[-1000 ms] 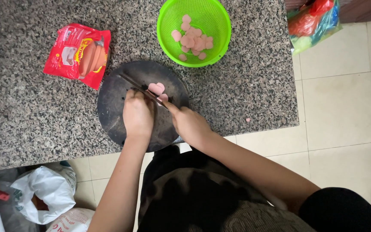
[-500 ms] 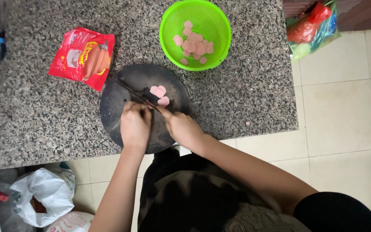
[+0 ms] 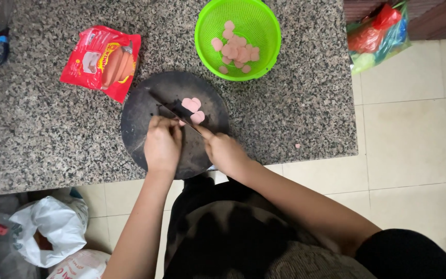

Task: Slice sausages into decorative shapes on a wooden cutting board using a knife and scissors.

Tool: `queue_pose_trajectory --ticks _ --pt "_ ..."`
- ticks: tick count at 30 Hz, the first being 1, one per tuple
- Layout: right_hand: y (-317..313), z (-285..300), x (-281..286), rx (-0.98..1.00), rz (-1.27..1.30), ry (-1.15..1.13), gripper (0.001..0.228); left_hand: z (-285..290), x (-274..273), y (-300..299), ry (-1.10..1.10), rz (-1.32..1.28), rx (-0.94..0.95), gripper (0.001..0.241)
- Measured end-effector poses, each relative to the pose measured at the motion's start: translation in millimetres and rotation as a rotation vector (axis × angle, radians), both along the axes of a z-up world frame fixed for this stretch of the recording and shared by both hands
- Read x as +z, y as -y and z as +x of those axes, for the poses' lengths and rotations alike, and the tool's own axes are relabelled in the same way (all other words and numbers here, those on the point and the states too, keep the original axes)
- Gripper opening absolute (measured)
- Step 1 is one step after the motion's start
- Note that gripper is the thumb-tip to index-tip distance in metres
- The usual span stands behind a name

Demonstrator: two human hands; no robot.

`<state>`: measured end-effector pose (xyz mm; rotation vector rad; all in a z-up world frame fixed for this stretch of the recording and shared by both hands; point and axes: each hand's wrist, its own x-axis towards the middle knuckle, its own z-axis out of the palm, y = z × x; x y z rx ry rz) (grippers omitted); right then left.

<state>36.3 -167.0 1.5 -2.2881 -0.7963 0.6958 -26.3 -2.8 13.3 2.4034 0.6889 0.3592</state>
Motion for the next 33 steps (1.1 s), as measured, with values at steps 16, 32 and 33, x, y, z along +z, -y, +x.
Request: queue_pose_trajectory --ticks 16,32,33 --pt "47.0 6.1 58.8 0.066 0.022 0.339 0.064 11.6 19.9 36.1 0.058 0.005 0.039 0.036" --pt "60.5 44.3 58.8 -0.131 -0.005 0.23 0.054 8.7 17.1 19.8 0.081 -0.123 0.044 0.025" --pt "62.7 51.5 57.5 -0.178 -0.054 0.256 0.054 8.4 17.4 16.7 0.026 -0.064 0.022 0.026"
